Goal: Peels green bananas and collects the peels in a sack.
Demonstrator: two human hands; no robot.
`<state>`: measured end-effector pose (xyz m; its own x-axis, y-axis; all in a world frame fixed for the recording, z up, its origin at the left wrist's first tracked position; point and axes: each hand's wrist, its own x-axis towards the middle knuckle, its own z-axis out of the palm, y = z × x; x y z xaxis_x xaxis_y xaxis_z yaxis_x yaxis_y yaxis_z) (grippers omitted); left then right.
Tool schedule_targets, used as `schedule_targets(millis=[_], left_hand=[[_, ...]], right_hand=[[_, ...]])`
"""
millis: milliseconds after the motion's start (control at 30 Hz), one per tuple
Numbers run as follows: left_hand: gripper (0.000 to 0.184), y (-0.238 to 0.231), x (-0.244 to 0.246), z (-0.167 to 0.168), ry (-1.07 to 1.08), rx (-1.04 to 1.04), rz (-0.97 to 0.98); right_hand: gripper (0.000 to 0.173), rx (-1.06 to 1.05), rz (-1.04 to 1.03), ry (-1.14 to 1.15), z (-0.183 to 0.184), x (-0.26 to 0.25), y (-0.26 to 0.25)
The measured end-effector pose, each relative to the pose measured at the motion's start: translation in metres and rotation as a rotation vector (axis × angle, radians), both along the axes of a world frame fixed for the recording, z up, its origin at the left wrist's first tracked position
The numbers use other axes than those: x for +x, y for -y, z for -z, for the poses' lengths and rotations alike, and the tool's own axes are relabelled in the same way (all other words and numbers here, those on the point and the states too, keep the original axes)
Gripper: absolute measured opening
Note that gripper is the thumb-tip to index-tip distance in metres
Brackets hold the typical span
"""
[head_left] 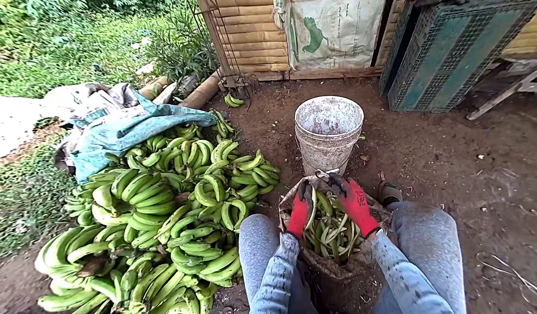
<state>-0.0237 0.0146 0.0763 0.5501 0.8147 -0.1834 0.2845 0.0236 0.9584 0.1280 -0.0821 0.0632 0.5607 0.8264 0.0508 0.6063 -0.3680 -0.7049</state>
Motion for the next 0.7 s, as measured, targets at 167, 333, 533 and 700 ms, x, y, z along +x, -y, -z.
schedule_targets(millis=[167, 333, 533, 700], left_hand=[[0.051, -0.025, -0.005, -0.003, 0.784, -0.793, -0.165], [0.044, -0.011, -0.002, 0.000, 0.648, -0.534, -0.217], [0.038, 0.011, -0.007, 0.006, 0.112, -0.063, -0.119], [0.039, -0.004, -0.002, 0.025, 0.417, -0.362, -0.241]], right_hand=[[0.032, 0.321, -0.364, 0.126, 0.004, -0.024, 0.024], [0.034, 0.188, -0.322, 0.207, -0.005, -0.031, 0.018], [0.042, -0.047, -0.030, -0.005, 0.002, -0.027, -0.005], [0.035, 0.140, -0.034, -0.162, 0.012, -0.017, 0.006]])
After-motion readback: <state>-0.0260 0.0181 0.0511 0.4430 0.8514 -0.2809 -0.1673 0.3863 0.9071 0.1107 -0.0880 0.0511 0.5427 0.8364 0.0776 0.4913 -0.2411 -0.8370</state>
